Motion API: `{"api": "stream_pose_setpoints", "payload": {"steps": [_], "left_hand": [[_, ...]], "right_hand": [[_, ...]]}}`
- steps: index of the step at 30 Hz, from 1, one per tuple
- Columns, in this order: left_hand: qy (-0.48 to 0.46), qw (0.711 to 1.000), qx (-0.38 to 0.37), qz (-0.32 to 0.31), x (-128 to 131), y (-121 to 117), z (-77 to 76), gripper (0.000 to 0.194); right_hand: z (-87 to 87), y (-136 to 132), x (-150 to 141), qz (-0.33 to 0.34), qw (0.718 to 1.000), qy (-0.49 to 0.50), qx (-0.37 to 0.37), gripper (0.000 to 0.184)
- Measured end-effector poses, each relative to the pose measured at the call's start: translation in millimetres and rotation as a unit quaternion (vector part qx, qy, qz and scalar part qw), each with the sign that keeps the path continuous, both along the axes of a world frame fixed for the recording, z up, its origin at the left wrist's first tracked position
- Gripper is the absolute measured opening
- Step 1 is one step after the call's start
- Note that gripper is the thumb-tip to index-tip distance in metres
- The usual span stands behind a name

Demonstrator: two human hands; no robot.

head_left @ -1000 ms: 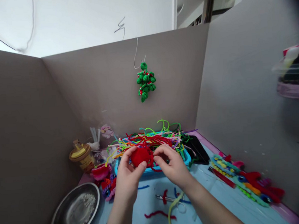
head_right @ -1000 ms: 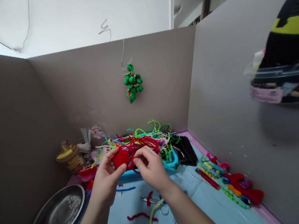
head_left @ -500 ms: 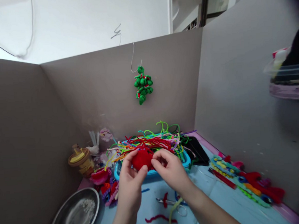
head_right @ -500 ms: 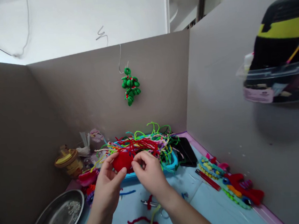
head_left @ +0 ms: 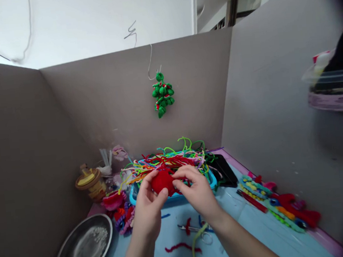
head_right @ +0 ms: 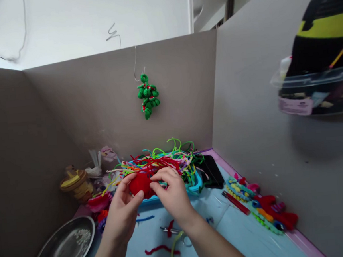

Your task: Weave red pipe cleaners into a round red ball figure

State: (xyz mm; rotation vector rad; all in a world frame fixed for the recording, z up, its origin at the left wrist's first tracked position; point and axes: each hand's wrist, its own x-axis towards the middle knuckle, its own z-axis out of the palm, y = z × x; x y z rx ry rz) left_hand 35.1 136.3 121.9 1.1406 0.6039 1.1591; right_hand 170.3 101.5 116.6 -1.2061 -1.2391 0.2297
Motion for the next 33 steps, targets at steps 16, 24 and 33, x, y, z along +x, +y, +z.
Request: {"api": "stream_pose_setpoints", "payload": {"steps": [16,24,33], "left_hand": [[0.059,0.995,0.049,-0.058,-7.5,5.6,-2.8,0.050],[0.004,0.999,0.014,0.041,-5.7,11.6,-2.9,0.051],[0.051,0.996,0.026,0.067,-4.4,14.0,-4.6,0.044]], "right_hand": [[2.5,-1.3,13.1,0.161,0.978,0.037,-0.128,0.009],[0.9,-1.2,16.2,0.166,0.985,0.007,-0.042,0.030],[20.8,-18.5,18.1,0.129,0.977,-0.136,-0.105,0.013]]}}
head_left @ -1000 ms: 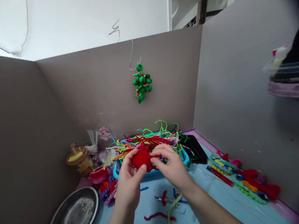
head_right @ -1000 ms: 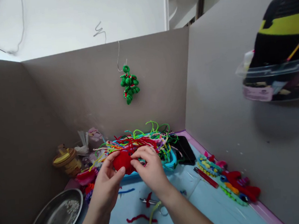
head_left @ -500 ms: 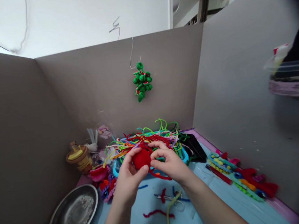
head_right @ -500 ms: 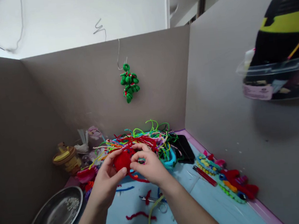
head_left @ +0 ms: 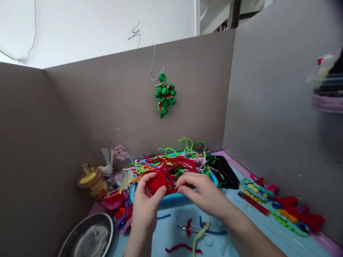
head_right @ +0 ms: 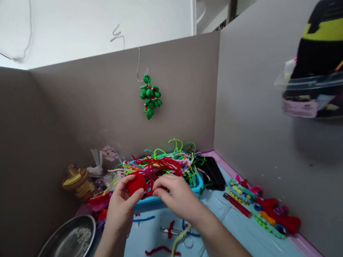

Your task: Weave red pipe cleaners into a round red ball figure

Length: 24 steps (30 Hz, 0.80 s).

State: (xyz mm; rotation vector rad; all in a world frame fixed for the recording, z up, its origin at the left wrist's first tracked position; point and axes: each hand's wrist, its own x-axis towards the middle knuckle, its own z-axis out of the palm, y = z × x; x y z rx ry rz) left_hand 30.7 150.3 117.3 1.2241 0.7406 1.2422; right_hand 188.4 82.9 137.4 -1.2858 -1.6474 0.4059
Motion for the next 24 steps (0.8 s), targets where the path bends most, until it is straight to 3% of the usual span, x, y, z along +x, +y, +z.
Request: {"api": "stream_pose_setpoints", "payload": {"steps": [4,6,8,11,13,15,19,24], "left_hand": [[0.051,0.994,0.005,-0.095,-1.3,-2.3,-0.8,0.037],[0.058,0.990,0.000,-0.125,-1.7,-3.1,-0.7,0.036],[0.043,0.992,-0.016,-0.116,-1.8,-2.9,0.1,0.038],[-0.029,0.996,-0.050,-0.067,-2.4,-1.2,2.6,0.039],[-0.090,0.993,-0.060,-0.052,-2.8,-0.9,4.8,0.037],[-0.128,0.988,-0.061,-0.060,-2.6,-2.5,6.7,0.035],[-0.126,0.986,-0.070,-0.083,1.5,-9.1,8.4,0.041],[-0.086,0.989,-0.040,-0.110,5.1,-12.8,4.6,0.042]], "right_hand": [[-2.4,3.6,7.2,-0.106,0.991,0.014,0.087,0.014],[-5.5,6.5,6.8,-0.126,0.986,0.015,0.112,0.013],[-8.3,8.3,3.4,-0.149,0.978,0.028,0.142,0.008],[-10.3,7.7,-4.0,-0.229,0.950,0.066,0.202,0.023],[-10.8,6.4,-8.1,-0.265,0.938,0.064,0.213,0.017],[-12.0,6.3,-10.9,-0.253,0.948,0.047,0.188,0.006],[-17.2,12.2,-13.1,-0.165,0.978,0.099,0.087,0.007],[-20.5,18.8,-11.1,-0.076,0.975,0.210,0.000,0.016]]}}
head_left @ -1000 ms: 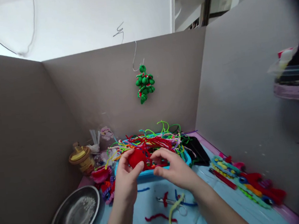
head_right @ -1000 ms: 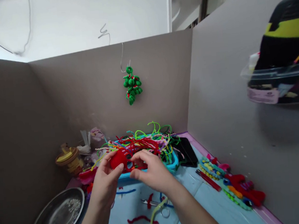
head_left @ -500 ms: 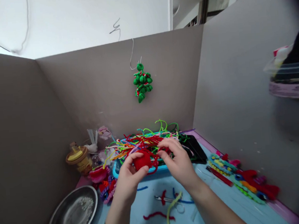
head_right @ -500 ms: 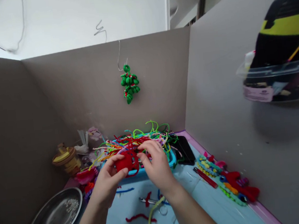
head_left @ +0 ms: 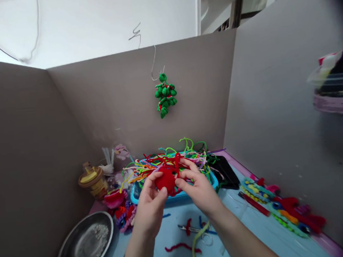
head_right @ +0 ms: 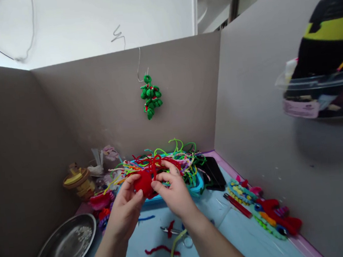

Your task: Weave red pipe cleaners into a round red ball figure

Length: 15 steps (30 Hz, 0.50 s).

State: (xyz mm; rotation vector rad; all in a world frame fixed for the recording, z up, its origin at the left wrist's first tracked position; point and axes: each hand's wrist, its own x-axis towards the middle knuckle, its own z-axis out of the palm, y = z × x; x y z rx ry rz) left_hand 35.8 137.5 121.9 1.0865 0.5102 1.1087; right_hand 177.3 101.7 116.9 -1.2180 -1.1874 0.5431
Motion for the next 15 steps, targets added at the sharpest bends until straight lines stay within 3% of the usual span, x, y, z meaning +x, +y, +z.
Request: {"api": "stream_pose_setpoints", "payload": {"steps": [5,10,12,15], "left_hand": [[0.046,0.997,0.058,-0.009,-2.9,1.6,-2.7,0.040],[0.078,0.996,0.051,0.002,-4.2,2.4,1.1,0.046],[0.090,0.994,0.041,0.049,-4.8,3.7,1.3,0.049],[0.126,0.978,0.072,0.152,-5.5,6.0,-1.3,0.036]], "right_hand": [[0.1,1.1,-0.1,0.099,0.985,0.142,-0.028,0.025],[-7.4,7.6,0.6,0.061,0.973,0.220,-0.015,0.026],[-10.2,10.9,2.7,0.043,0.965,0.259,-0.006,0.025],[-11.8,13.9,4.5,0.062,0.940,0.335,-0.006,0.025]]}}
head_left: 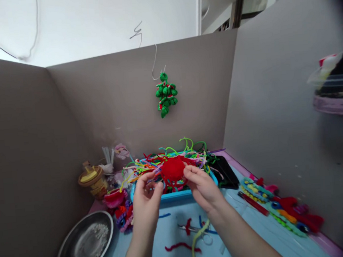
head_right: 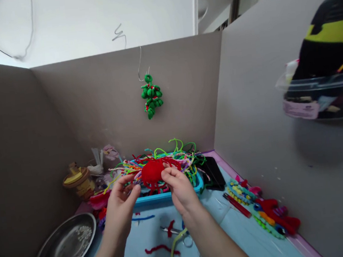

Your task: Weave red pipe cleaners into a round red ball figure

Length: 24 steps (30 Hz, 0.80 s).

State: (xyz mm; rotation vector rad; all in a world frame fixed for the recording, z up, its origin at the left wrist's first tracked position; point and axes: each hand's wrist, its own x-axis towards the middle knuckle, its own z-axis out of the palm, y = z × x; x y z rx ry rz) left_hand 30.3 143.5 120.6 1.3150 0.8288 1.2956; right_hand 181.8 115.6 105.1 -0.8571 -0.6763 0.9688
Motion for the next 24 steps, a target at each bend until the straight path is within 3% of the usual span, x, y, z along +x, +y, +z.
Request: {"api": "stream_pose_setpoints", "payload": {"steps": [5,10,12,15,17,20,22,24], "left_hand": [[0.090,0.994,0.048,-0.035,4.1,-2.7,-5.2,0.023],[0.119,0.989,0.084,-0.015,9.6,-8.8,-7.9,0.019],[0.107,0.990,0.092,0.008,10.2,-10.4,-8.4,0.018],[0.083,0.986,0.110,0.094,9.7,-10.2,-7.5,0.020],[0.054,0.989,0.084,0.113,9.0,-8.1,-6.2,0.028],[0.019,0.999,-0.025,-0.023,8.6,-3.4,-5.4,0.037],[0.008,0.991,-0.083,-0.109,8.7,-0.8,-6.9,0.034],[0.006,0.987,-0.101,-0.128,8.2,1.0,-9.5,0.029]], "right_hand": [[1.1,0.5,-6.0,0.045,0.994,0.095,0.002,0.024],[3.1,-1.2,-13.6,0.074,0.986,0.149,-0.003,0.025],[3.2,-1.6,-14.9,0.083,0.983,0.164,-0.008,0.025],[1.0,-1.2,-14.8,0.078,0.980,0.184,-0.011,0.024],[-1.3,-0.5,-14.5,0.080,0.977,0.198,-0.013,0.023],[-4.3,0.5,-16.0,0.096,0.972,0.214,-0.009,0.022],[-5.0,0.8,-18.8,0.106,0.968,0.226,-0.004,0.020],[-4.3,0.5,-22.4,0.120,0.962,0.244,0.003,0.019]]}}
